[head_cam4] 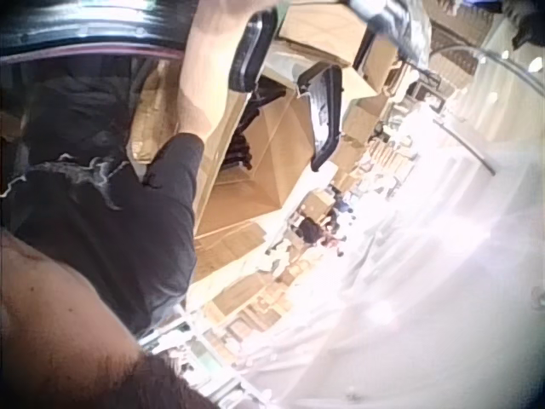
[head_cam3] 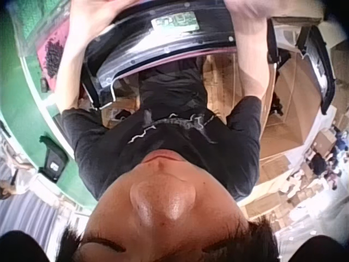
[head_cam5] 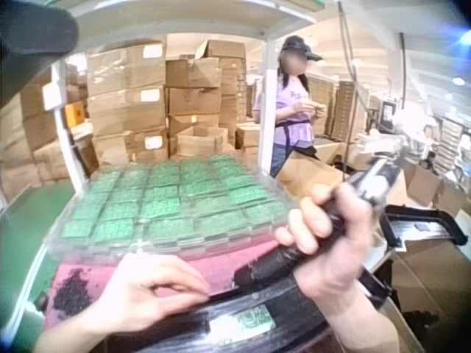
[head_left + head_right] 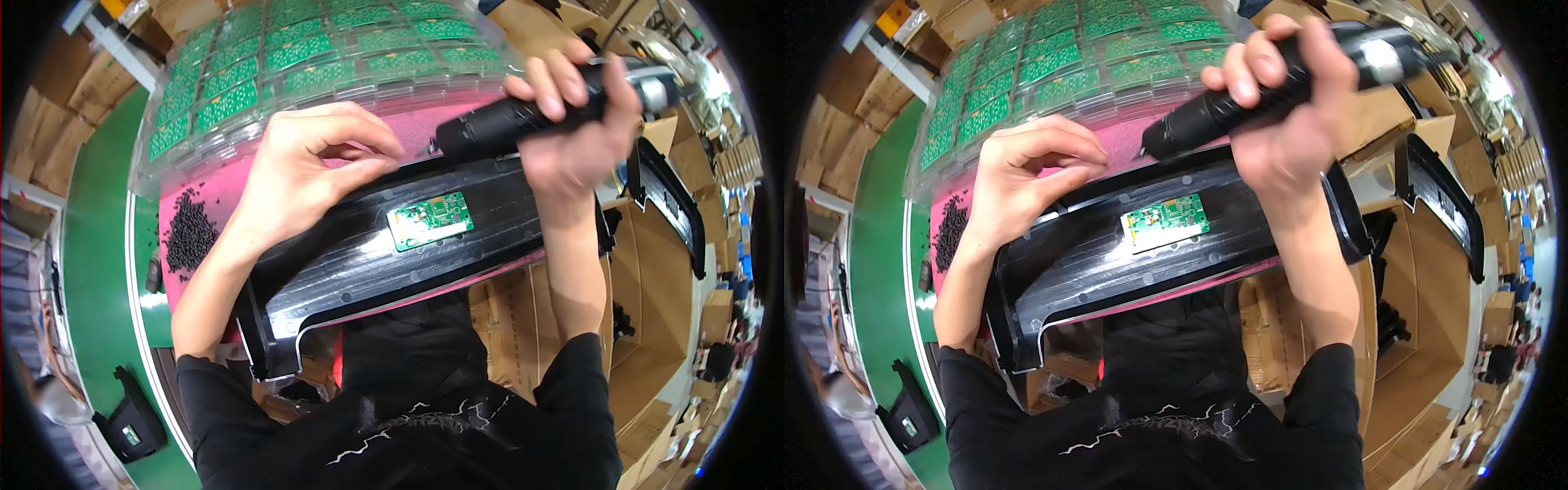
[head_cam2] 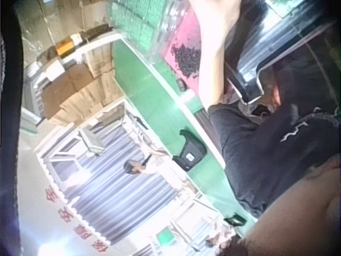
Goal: The recorder is assembling electronic circuit boards into plastic housings and securing them with screws using a power tool.
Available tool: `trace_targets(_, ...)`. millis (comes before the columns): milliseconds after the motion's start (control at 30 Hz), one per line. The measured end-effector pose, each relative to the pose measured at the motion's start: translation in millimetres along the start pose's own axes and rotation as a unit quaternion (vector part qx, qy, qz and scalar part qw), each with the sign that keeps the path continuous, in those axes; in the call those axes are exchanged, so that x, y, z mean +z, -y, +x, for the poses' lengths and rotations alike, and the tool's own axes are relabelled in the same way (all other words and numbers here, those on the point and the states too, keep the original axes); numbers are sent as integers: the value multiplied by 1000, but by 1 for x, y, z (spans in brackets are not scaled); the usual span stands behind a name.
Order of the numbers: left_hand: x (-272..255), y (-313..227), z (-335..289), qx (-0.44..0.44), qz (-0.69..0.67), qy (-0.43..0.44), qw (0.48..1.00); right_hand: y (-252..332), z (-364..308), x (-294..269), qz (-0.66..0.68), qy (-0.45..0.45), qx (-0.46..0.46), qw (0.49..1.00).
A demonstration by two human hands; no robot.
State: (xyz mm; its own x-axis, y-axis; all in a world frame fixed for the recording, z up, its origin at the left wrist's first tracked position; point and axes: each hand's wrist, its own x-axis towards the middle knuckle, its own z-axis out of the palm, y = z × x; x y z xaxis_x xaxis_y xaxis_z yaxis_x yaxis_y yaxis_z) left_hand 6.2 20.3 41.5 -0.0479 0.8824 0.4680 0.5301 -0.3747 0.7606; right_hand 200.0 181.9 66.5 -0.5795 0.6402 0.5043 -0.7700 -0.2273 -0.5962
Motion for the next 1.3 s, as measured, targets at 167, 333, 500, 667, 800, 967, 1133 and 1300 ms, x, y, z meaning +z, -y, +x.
trace_targets(167,6,-9,-6,-20,-144,23,989,5,-21,39,43,53,-5,998)
trace_targets(333,1,-12,-13,-75,-253,-30,964,17,-32,47,28,97,-5,995)
trace_targets(500,-6,-15,-15,-74,-120,34,989,31,-42,57,-4,92,-54,994)
trace_targets(667,0,-16,-16,-81,-194,56,976,32,-46,62,-21,93,-63,993)
trace_targets(800,4,-12,-19,-29,-187,43,981,30,-48,65,-14,96,-58,994)
trace_targets(967,3,-5,-20,62,-153,57,985,29,-50,65,-13,91,-46,995)
trace_targets(1133,8,-4,-18,58,-137,75,986,21,-51,64,-5,106,-35,994)
trace_targets(1300,5,-8,-21,64,-33,87,994,19,-42,45,-75,213,20,974)
